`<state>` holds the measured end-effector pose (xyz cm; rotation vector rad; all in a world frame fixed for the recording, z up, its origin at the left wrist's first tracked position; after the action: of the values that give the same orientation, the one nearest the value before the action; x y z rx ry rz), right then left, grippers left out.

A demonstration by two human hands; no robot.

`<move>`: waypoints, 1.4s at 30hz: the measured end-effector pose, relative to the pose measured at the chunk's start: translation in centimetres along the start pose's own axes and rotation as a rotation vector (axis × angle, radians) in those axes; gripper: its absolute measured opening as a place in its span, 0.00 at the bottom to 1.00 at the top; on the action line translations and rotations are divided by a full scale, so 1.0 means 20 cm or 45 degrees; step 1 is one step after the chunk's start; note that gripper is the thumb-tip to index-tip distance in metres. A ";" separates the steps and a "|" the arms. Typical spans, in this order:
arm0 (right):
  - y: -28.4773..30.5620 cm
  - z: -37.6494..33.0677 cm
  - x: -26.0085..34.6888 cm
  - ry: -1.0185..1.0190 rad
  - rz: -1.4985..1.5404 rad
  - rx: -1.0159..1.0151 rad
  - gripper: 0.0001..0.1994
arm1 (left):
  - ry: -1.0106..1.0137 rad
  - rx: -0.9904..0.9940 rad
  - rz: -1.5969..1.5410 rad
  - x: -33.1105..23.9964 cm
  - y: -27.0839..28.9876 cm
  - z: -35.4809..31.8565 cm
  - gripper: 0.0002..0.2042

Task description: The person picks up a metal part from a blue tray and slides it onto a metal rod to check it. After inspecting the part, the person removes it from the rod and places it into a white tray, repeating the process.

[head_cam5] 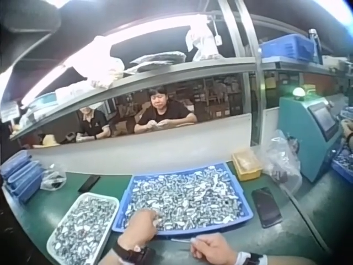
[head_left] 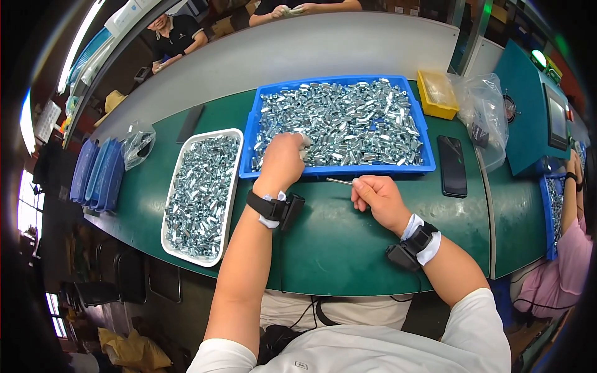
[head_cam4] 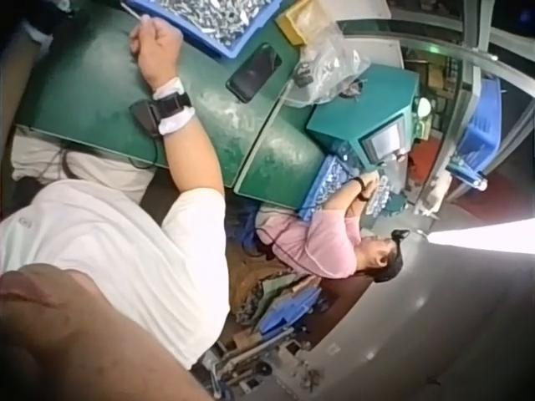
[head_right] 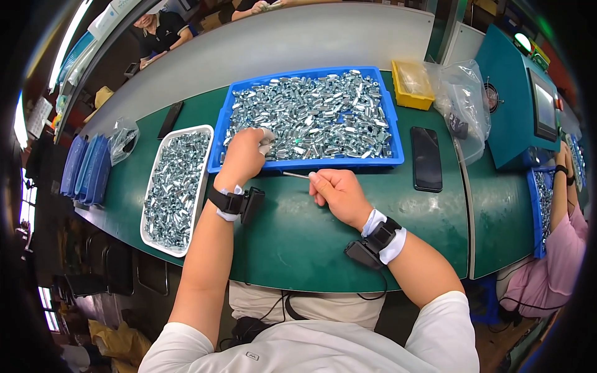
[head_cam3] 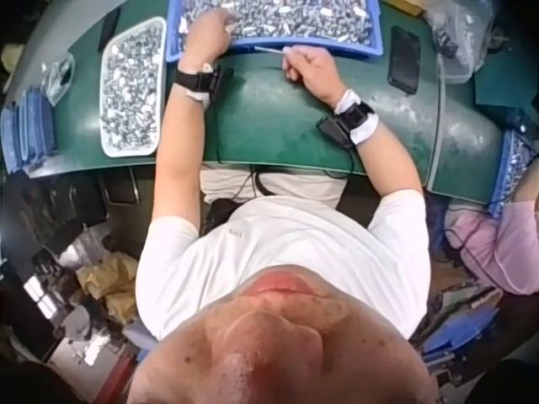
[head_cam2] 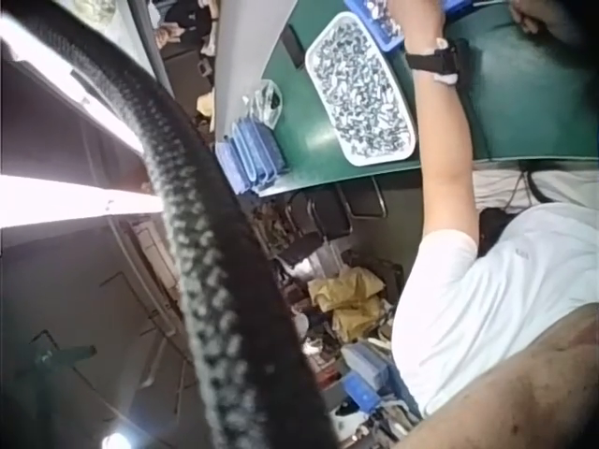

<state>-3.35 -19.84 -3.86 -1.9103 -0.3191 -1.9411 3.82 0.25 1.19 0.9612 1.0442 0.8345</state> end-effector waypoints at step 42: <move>0.03 -0.02 0.00 -0.122 -0.009 0.047 0.18 | 0.208 0.184 -1.487 -0.28 -0.25 -0.35 0.06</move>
<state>-3.50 -20.55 -3.85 -1.9847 -0.3868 -1.8390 -4.02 -4.97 -3.05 0.2591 1.5543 -0.1441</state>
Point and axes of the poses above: each hand's wrist, its own z-axis towards the middle knuckle, its own y-axis out of the back of the hand, x = y × z, the point moved 5 cm from there along z, towards the middle knuckle, and after that the axes turned 3 degrees about z, right-handed, at the moved point
